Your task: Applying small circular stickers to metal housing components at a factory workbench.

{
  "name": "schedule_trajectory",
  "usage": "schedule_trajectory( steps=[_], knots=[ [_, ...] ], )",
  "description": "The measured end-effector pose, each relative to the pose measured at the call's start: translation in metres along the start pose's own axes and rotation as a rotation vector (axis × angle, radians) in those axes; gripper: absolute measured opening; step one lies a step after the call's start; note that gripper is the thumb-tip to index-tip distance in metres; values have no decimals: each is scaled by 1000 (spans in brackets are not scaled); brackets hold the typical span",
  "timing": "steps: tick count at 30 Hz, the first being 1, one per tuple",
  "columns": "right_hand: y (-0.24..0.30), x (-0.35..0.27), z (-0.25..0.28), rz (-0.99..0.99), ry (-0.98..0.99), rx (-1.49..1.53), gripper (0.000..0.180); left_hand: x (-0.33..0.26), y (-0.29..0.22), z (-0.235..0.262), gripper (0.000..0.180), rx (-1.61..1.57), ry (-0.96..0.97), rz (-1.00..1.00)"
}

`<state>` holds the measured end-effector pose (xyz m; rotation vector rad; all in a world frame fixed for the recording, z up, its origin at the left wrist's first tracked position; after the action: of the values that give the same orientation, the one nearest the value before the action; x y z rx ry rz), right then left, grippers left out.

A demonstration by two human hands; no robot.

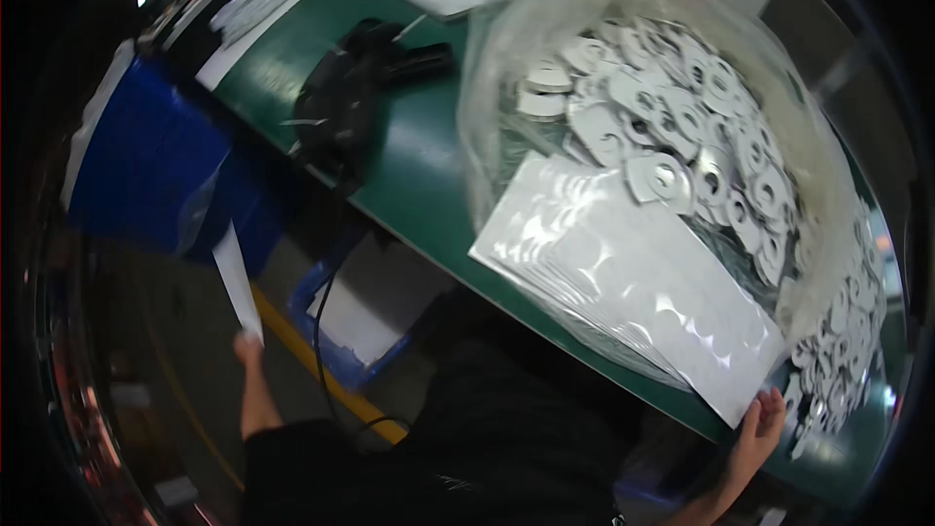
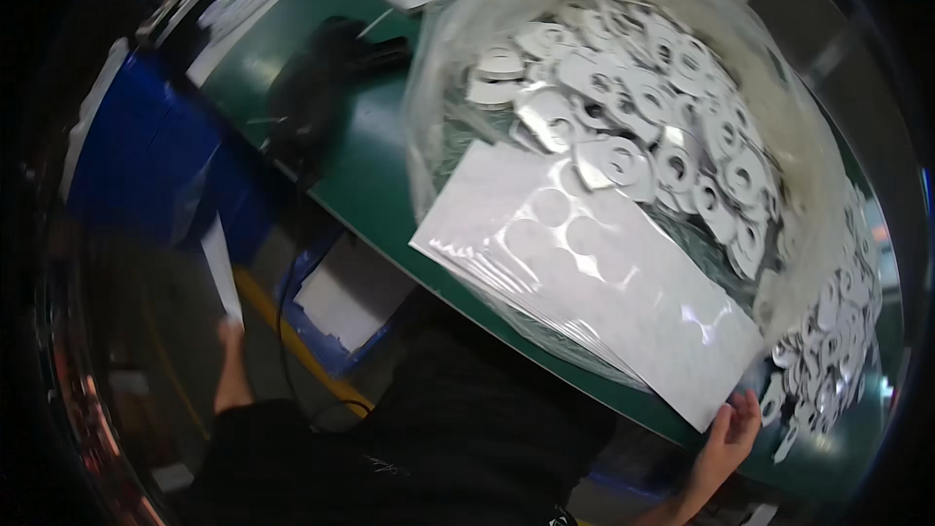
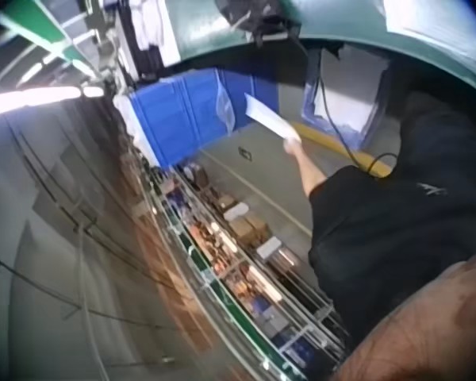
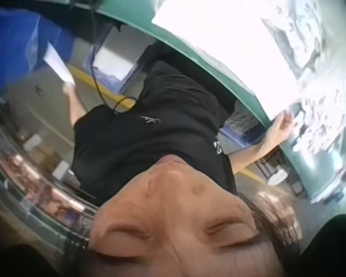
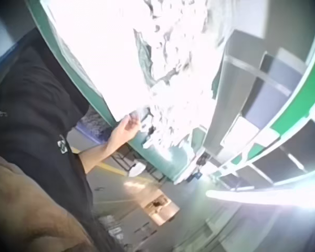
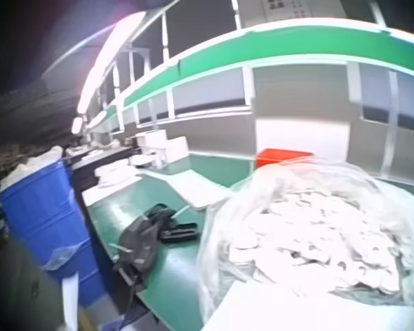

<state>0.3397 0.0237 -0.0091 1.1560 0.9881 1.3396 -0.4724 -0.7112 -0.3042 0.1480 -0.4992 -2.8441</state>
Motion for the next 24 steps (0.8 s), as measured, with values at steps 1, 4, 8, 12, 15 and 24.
schedule_trajectory(
  steps=[1, 4, 8, 12, 15, 24],
  knots=[
    [16, -13, -13, -35, 9, -80, 46, -29, -2, -52, 33, -349, 74, 12],
    [29, -28, -62, -86, 80, -117, 71, 5, 64, -69, 35, 22, 81, -5],
    [63, -54, -81, 26, 4, -317, 81, -76, -78, -98, 54, -616, 631, -79],
    [76, -48, -89, 174, 17, -265, 62, -49, -116, -48, 73, -676, 692, 96],
    [73, -28, -97, 190, 75, -234, 54, 52, -111, 110, 66, -555, -276, -30],
    [80, 2, -116, 190, 517, -422, 65, -411, -324, 534, 66, -831, -579, -1612]
  ],
)
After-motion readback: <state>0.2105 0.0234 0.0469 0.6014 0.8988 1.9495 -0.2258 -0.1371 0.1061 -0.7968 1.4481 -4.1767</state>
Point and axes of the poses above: each hand's wrist, its own x-axis towards the middle knuckle, its own z-axis out of the back of the hand, y = z × x, the point moved 9 cm from there along x, towards the middle knuckle, and after that the axes turned 15 degrees about x, right-handed, at the moved point
